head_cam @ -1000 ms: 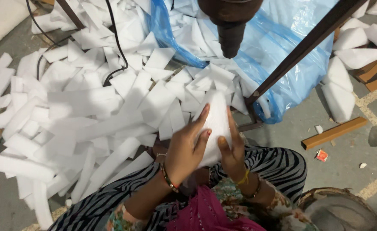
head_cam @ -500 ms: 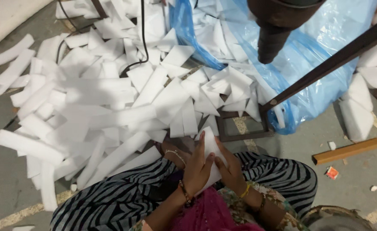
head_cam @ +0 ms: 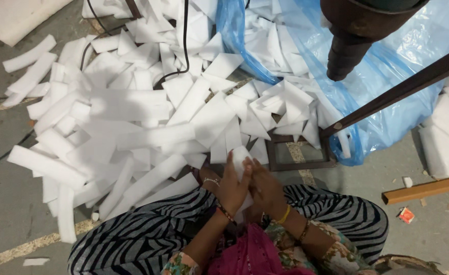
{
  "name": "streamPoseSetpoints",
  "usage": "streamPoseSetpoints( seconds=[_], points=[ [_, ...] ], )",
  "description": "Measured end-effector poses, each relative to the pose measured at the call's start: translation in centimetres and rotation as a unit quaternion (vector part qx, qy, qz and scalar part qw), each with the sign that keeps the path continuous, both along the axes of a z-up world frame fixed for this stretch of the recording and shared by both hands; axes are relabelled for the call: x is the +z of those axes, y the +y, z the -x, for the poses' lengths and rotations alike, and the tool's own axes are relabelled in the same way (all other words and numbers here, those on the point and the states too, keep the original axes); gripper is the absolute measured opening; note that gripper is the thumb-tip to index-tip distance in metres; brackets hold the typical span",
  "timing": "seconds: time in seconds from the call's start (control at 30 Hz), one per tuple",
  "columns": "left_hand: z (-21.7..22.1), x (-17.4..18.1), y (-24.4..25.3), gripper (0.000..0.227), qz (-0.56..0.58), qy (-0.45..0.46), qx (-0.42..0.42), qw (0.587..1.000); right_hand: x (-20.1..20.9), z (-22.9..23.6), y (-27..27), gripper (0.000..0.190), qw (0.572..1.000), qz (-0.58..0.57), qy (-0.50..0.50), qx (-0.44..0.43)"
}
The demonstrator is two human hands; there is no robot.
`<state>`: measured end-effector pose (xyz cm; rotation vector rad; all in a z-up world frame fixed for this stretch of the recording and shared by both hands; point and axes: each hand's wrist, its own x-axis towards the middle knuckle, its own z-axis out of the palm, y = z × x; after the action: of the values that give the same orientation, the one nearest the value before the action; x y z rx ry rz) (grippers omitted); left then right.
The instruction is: The person sits on the floor and repeatedly picks up rectangular white foam pieces. They place each piece under a vertical cutting machine, press down to cut the foam, and then set the cut pieces aside. The process is repeated continuously with multiple foam pieces.
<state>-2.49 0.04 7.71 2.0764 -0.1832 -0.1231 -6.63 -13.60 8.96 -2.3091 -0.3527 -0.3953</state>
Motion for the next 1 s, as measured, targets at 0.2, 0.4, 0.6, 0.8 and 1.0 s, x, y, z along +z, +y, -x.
streamPoseSetpoints(
  seconds=[0.2,0.4,0.6,0.8,1.0],
  points=[
    [-1.3,-7.2,0.5,0.067,0.225,0.158,0.143,0.951,-0.6,0.5,1.8,0.05,0.992,0.121,0.007,0.045],
    [-0.8,-9.2,0.6,0.052,0.238,0.161,0.154,0.946,-1.8,1.5,2.3,0.048,0.99,0.136,0.002,0.039],
    [-0.4,-7.3,0.7,0.05,0.309,0.211,0.158,0.914,-2.3,1.8,2.7,0.057,0.988,0.151,-0.01,0.031],
    [-0.4,-10.0,0.5,0.039,0.316,0.164,0.159,0.921,-1.0,1.9,2.7,0.059,0.989,0.145,-0.013,0.033],
    [-1.5,-9.9,1.6,0.04,0.229,0.114,0.044,0.966,-1.7,0.5,1.1,0.046,0.997,0.067,0.005,0.029]
  ],
)
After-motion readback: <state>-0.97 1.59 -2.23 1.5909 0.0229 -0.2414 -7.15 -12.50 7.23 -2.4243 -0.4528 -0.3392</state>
